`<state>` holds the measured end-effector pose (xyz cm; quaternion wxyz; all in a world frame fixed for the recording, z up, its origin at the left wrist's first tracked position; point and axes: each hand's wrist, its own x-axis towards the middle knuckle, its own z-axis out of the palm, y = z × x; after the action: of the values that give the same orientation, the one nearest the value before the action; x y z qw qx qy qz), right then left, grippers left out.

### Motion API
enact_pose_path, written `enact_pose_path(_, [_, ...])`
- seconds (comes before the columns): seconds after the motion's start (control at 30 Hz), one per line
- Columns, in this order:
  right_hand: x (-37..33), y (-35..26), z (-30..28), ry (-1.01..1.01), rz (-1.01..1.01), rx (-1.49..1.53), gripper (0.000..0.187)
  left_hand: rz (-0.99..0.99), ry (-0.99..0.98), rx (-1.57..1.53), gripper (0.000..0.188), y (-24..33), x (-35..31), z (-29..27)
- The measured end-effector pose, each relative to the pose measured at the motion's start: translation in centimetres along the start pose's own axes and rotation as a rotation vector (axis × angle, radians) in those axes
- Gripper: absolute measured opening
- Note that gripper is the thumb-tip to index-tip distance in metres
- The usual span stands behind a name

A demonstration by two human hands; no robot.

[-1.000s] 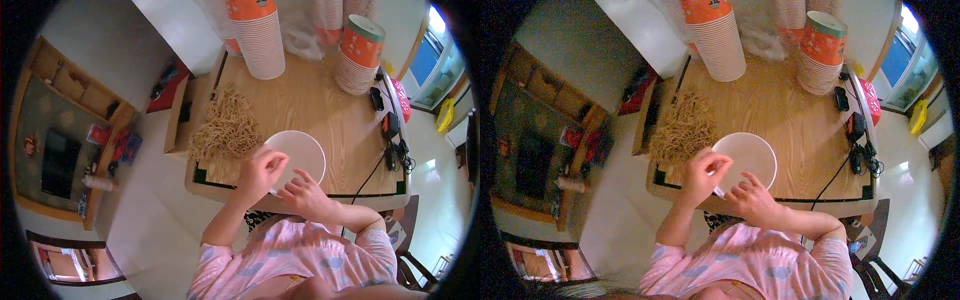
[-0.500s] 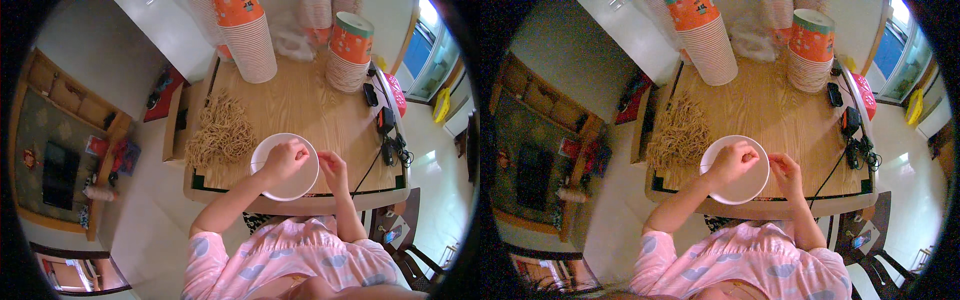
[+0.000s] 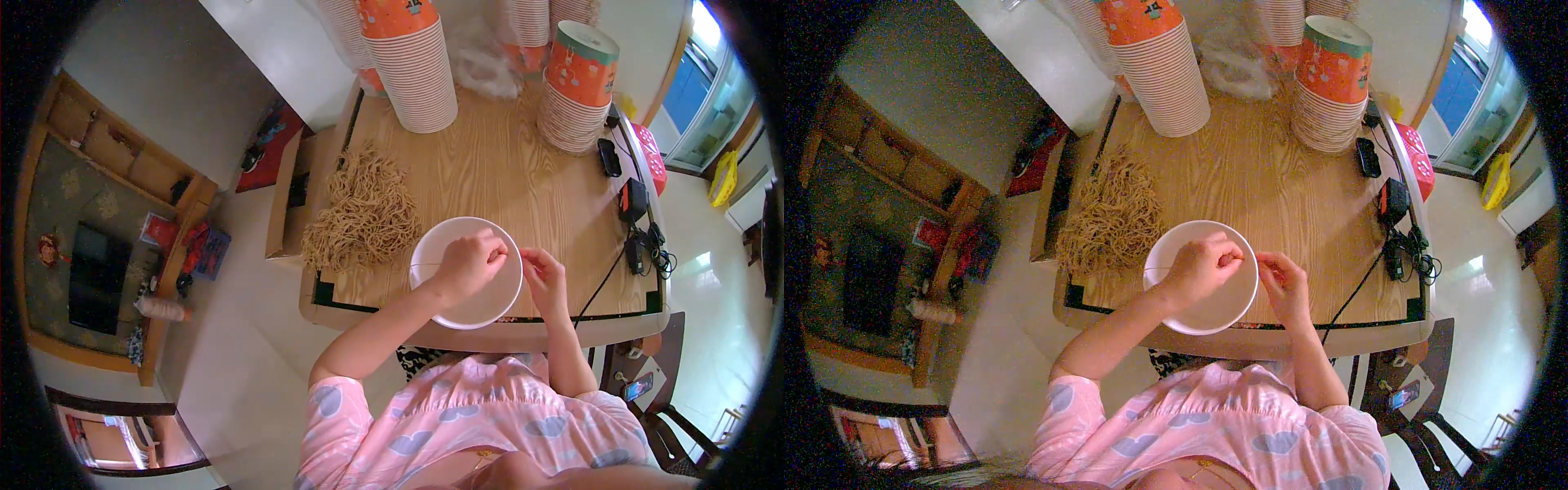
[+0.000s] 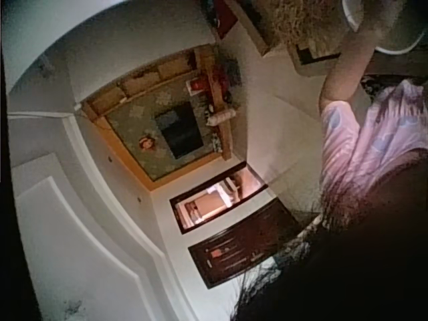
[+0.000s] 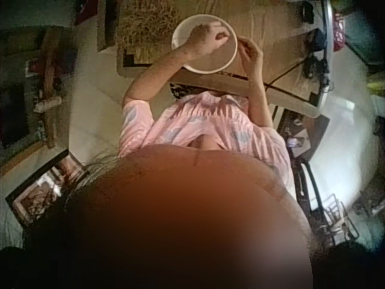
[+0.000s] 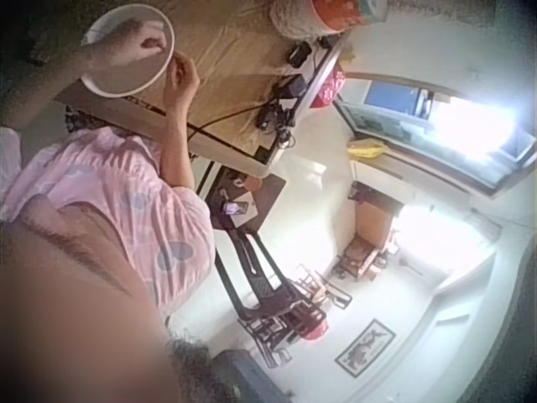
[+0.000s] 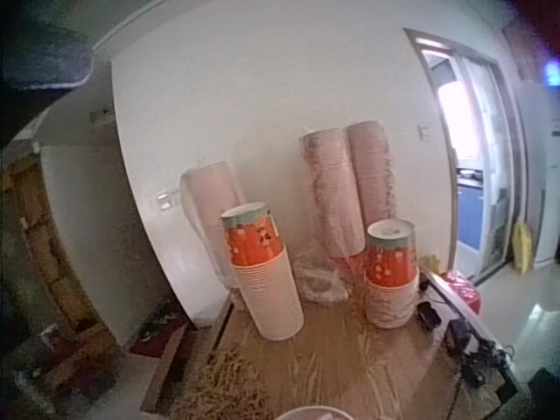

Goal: The recorder is tying thin strings through small holes on the rims of paper buckets or cups.

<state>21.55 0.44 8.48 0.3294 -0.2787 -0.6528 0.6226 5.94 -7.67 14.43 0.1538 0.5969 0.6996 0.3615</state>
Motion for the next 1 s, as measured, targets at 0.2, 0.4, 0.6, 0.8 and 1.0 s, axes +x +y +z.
enact_pose_path(0.2, [0.16, -0.04, -0.01, 0.001, -0.007, -0.020, 0.016, -0.019, -0.009, 0.019, 0.007, 0.71, 0.05, -0.32])
enact_pose_path(0.4, [0.22, 0.15, -0.07, 0.000, 0.012, -0.005, 0.015, 0.013, 0.020, -0.001, 0.009, 0.62, 0.03, -0.19])
enact_pose_path(0.6, [0.26, 0.09, -0.07, -0.010, 0.021, -0.011, 0.015, 0.008, 0.042, -0.036, 0.007, 0.54, 0.13, -0.26])
enact_pose_path(0.8, [0.36, -0.21, 0.07, -0.003, 0.034, 0.002, 0.013, 0.022, 0.018, -0.002, 0.007, 0.47, 0.18, -0.10])
enact_pose_path(1.0, [0.64, 0.55, -0.02, 0.015, -0.002, -0.009, 0.011, 0.026, 0.008, 0.034, 0.007, 0.47, 0.27, 0.20])
